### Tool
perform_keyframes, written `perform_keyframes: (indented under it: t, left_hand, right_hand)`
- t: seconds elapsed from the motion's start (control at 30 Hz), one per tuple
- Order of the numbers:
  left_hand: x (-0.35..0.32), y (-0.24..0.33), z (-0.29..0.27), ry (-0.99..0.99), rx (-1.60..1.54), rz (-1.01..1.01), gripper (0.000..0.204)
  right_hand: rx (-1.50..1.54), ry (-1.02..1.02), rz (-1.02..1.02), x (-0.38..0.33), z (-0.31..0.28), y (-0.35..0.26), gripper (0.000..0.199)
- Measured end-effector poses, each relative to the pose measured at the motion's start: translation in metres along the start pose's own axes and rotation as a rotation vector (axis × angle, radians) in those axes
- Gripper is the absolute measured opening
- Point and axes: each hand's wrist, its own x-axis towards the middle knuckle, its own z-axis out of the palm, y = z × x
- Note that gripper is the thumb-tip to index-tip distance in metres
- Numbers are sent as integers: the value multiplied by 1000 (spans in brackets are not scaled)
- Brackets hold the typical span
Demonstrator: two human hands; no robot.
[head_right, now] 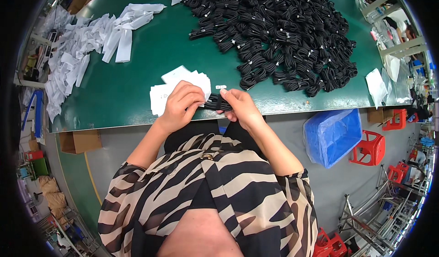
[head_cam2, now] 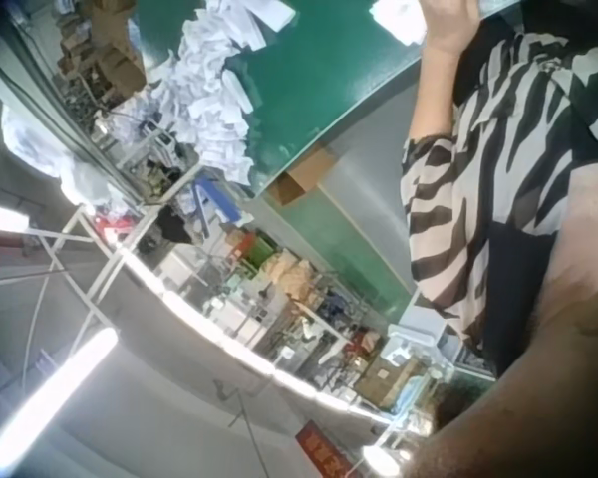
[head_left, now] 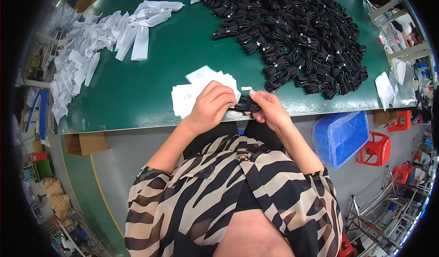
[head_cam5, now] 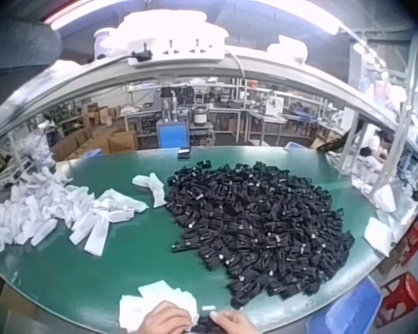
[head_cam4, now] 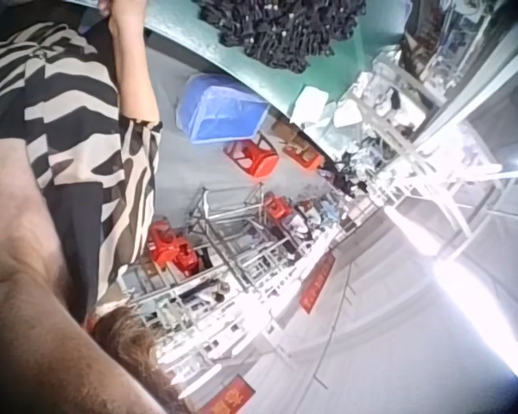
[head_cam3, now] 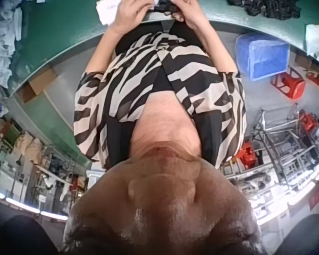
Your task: Placing black plastic components onto white paper slips for organization or packaging on a factory floor.
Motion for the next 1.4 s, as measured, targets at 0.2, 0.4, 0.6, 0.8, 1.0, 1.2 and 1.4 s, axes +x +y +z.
perform_keyframes:
  t: [0.2,0.4,0.6,0.8,1.0,1.2,1.4]
  left_hand:
    - [2,1,-6,44,42,18,22]
    - [5,2,-6,24,49,37,18]
    - [8,-1,-3,25,-20,8,19]
    - [2,-7,-4,174,-75,-369,9]
    - [-6,-21,17,15,-128,-538,4]
    - [-15,-40,13,106,-475,-742,5]
    - [-10,-39,10,131,-704,-830,5]
  right_hand:
    - [323,-90,60,-9,11,7,34]
    - [486,-105,103,-22,26,6,30]
    - [50,118,-187,-20,33,24,24]
    - [-990,568,-909,-35,16,-35,20]
    - [-1295,411,-878,-4,8,-9,45]
    - [-934,401,-771,13,12,6,34]
    - [-850,268,-906,32,36,0,27]
